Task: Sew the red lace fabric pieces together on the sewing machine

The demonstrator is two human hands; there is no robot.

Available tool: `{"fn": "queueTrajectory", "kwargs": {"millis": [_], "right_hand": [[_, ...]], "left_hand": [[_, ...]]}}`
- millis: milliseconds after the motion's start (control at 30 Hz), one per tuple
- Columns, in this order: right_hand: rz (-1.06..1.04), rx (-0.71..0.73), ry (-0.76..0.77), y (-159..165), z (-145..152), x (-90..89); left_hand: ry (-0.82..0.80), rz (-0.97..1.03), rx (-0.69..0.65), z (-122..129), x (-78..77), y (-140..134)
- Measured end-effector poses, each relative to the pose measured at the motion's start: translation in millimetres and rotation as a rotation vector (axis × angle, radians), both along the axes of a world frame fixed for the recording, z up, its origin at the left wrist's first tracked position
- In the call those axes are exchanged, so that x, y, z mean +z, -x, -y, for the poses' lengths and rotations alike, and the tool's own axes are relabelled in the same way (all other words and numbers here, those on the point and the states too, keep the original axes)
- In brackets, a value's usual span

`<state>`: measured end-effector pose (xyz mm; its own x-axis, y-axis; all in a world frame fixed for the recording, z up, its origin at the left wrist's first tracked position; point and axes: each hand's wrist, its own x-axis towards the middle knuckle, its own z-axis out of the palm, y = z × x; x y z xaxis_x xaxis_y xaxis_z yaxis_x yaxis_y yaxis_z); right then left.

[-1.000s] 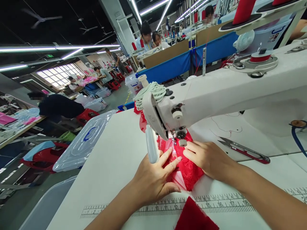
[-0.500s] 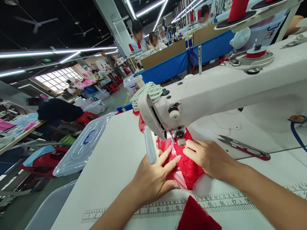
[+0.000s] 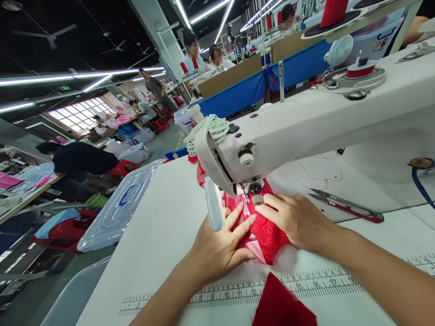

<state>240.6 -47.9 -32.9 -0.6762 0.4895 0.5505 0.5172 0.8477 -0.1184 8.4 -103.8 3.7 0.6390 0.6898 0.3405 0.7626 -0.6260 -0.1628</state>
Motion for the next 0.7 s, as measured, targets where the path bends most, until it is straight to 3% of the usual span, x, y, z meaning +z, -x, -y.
{"fn": "queueTrajectory", "kwargs": {"millis": [700], "right_hand": [[-0.031, -0.045, -0.05, 2, -1, -6.0]], "left_hand": [[-0.042, 0.007, -0.027, 7, -9.2, -9]]}}
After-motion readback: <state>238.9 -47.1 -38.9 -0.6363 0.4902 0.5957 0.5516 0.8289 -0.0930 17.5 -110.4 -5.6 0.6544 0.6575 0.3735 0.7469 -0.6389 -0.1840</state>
